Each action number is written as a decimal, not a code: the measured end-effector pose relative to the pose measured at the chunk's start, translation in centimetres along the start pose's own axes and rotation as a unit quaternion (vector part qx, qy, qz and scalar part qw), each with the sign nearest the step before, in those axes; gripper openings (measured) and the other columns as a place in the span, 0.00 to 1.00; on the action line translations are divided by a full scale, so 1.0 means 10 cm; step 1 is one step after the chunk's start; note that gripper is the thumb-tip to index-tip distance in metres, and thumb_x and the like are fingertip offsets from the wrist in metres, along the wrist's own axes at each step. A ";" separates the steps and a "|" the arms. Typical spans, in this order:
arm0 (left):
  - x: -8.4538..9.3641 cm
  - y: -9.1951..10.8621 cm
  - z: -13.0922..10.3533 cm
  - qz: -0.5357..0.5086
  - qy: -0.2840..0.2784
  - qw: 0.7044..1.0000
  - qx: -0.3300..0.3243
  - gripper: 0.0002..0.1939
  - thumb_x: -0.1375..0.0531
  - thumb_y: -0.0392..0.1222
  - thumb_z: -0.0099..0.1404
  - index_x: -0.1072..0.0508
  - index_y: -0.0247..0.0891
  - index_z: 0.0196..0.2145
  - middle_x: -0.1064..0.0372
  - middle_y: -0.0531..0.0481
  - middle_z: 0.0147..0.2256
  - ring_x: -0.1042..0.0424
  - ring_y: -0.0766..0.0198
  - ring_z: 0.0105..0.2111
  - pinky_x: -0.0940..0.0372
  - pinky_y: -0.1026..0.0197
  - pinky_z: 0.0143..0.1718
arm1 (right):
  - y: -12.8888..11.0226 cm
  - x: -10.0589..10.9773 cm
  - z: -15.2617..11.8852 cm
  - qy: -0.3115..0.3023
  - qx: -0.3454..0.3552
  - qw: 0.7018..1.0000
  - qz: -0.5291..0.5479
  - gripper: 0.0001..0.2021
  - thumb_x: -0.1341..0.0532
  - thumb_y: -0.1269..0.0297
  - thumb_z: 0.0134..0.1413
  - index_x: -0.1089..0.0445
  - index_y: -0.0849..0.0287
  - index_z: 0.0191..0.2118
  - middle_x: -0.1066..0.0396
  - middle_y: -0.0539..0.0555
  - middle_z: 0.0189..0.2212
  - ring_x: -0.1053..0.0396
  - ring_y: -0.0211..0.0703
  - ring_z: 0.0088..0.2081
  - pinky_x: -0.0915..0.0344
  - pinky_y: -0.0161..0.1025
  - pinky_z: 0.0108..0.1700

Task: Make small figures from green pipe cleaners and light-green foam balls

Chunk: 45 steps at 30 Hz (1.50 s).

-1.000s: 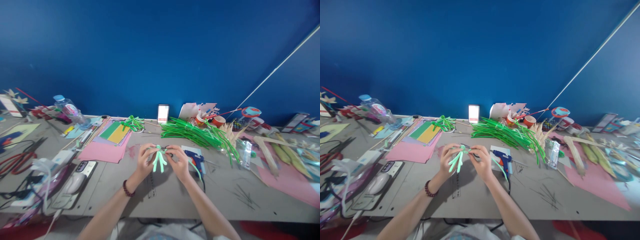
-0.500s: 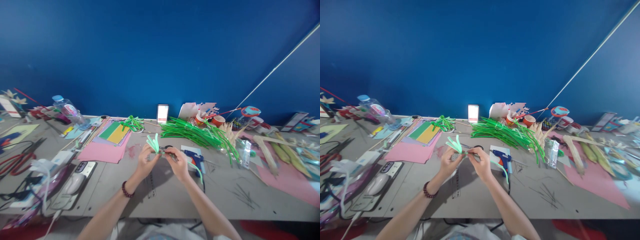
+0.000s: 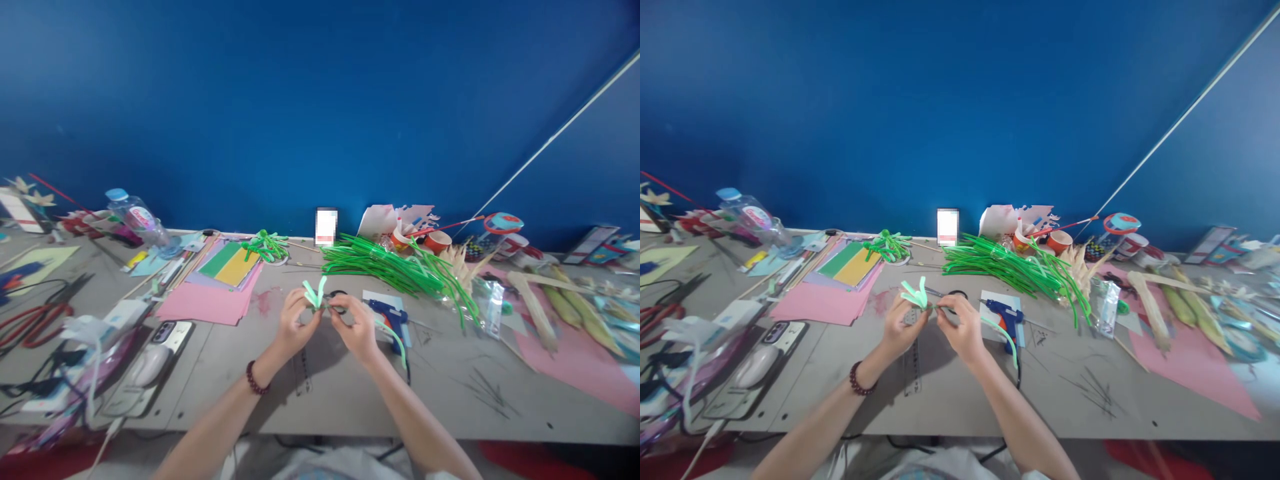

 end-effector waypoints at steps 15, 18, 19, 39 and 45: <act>-0.01 -0.11 -0.21 0.127 -0.068 0.971 -0.191 0.12 0.42 0.31 0.62 0.28 0.43 0.43 0.25 0.50 0.35 0.28 0.62 0.40 0.39 0.55 0.49 | 0.26 -0.12 -0.06 -0.087 -0.303 0.928 0.198 0.08 0.38 0.60 0.46 0.31 0.60 0.25 0.32 0.50 0.20 0.35 0.37 0.23 0.38 0.34 0.27; -0.02 -0.16 -0.28 0.119 -0.103 0.967 -0.200 0.16 0.41 0.31 0.62 0.28 0.48 0.45 0.25 0.52 0.37 0.27 0.64 0.42 0.39 0.58 0.51 | 0.35 -0.17 -0.11 -0.102 -0.368 0.886 0.262 0.10 0.37 0.59 0.43 0.32 0.60 0.24 0.34 0.48 0.18 0.37 0.35 0.21 0.39 0.33 0.26; -0.02 -0.16 -0.28 0.126 -0.096 0.967 -0.197 0.16 0.41 0.32 0.61 0.27 0.49 0.45 0.25 0.52 0.37 0.27 0.64 0.41 0.38 0.58 0.51 | 0.35 -0.17 -0.11 -0.104 -0.366 0.886 0.265 0.10 0.37 0.59 0.44 0.32 0.60 0.25 0.34 0.49 0.19 0.37 0.36 0.22 0.38 0.34 0.27; -0.16 -0.42 -0.19 -0.447 -0.048 0.778 0.439 0.25 0.38 0.63 0.49 0.23 0.35 0.29 0.25 0.44 0.28 0.28 0.58 0.29 0.33 0.56 0.34 | -0.04 0.05 0.02 -0.047 0.108 0.990 -0.072 0.10 0.46 0.75 0.56 0.32 0.56 0.41 0.29 0.57 0.33 0.32 0.46 0.38 0.33 0.43 0.41; -0.19 -0.33 -0.19 -0.386 -0.054 0.803 0.451 0.15 0.29 0.46 0.44 0.23 0.35 0.27 0.26 0.48 0.28 0.27 0.61 0.30 0.32 0.59 0.35 | -0.06 0.03 0.01 -0.037 0.063 0.997 -0.033 0.08 0.45 0.73 0.55 0.31 0.56 0.36 0.29 0.56 0.31 0.31 0.44 0.36 0.32 0.42 0.39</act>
Point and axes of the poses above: each hand's wrist, its own z-axis towards the middle knuckle, its own x-axis out of the back of the hand, y = z × x, the point moved 4 cm from there along z, towards the middle knuckle
